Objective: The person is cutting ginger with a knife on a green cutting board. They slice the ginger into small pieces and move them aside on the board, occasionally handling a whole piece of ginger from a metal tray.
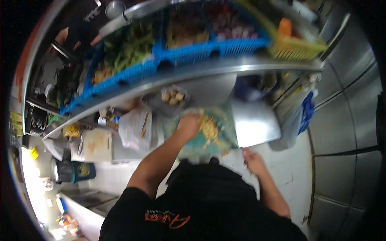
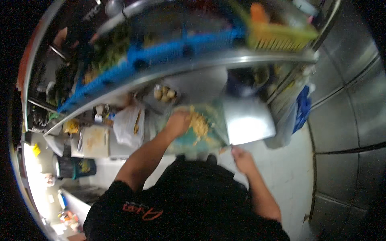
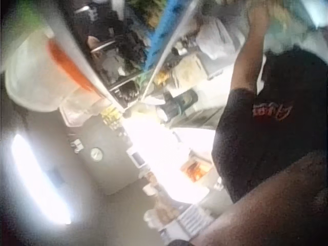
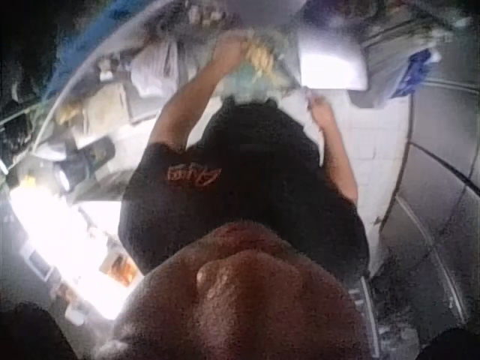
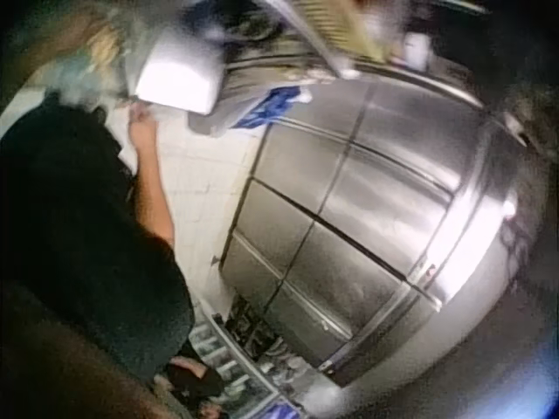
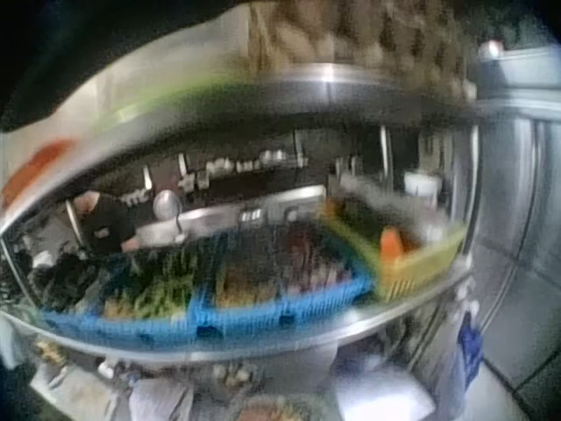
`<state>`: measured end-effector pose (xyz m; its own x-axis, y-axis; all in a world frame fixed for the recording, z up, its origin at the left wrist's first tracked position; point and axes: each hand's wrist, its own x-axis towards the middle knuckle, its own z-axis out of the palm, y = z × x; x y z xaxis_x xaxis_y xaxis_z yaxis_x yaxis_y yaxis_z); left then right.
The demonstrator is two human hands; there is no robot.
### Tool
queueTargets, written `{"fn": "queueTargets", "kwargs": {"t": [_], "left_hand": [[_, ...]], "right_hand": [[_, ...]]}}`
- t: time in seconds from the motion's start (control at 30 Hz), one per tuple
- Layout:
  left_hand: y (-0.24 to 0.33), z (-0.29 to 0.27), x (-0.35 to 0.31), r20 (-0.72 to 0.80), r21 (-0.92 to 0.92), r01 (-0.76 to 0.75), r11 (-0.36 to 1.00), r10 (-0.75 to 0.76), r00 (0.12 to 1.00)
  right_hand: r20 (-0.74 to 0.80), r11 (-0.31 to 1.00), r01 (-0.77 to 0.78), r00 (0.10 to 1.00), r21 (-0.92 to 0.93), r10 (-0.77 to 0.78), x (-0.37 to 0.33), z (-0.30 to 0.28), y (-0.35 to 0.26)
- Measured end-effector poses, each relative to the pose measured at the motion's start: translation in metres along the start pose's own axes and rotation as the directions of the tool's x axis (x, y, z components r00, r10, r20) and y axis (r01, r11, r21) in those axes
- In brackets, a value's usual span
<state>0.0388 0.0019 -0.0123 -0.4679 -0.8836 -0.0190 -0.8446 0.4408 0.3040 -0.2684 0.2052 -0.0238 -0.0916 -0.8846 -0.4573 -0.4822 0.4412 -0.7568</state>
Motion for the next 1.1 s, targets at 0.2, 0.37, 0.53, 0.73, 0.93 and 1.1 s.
{"fn": "queueTargets", "kwargs": {"t": [0.2, 0.37, 0.53, 0.73, 0.93, 1.1], "left_hand": [[0.004, -0.017, -0.056, -0.197, -0.426, 0.067, 0.902, -0.164, 0.967], [-0.007, -0.014, -0.097, -0.109, -0.659, 0.164, 0.734, -0.309, 0.945], [-0.005, -0.007, -0.118, -0.093, -0.698, 0.198, 0.688, -0.362, 0.928], [-0.018, 0.004, -0.122, -0.068, -0.830, 0.113, 0.546, -0.301, 0.951], [-0.044, 0.001, -0.114, -0.033, -0.815, 0.109, 0.569, -0.234, 0.972], [-0.056, -0.015, -0.107, 0.177, -0.966, 0.212, 0.147, -0.219, 0.960]], "right_hand": [[0.006, 0.992, -0.031, 1.000, 0.125, 0.030, 0.005, 0.012, 0.009], [-0.012, 0.934, 0.066, 0.997, -0.350, -0.075, 0.022, 0.004, -0.036], [0.055, 0.840, 0.070, 0.997, -0.539, -0.048, 0.057, 0.012, -0.068], [0.079, 0.793, 0.116, 0.993, -0.598, -0.085, 0.071, 0.037, -0.091], [-0.037, 0.875, 0.066, 0.995, -0.480, -0.095, 0.041, 0.043, -0.088], [-0.033, 0.967, 0.010, 0.999, -0.255, -0.019, 0.025, 0.047, -0.055]]}}
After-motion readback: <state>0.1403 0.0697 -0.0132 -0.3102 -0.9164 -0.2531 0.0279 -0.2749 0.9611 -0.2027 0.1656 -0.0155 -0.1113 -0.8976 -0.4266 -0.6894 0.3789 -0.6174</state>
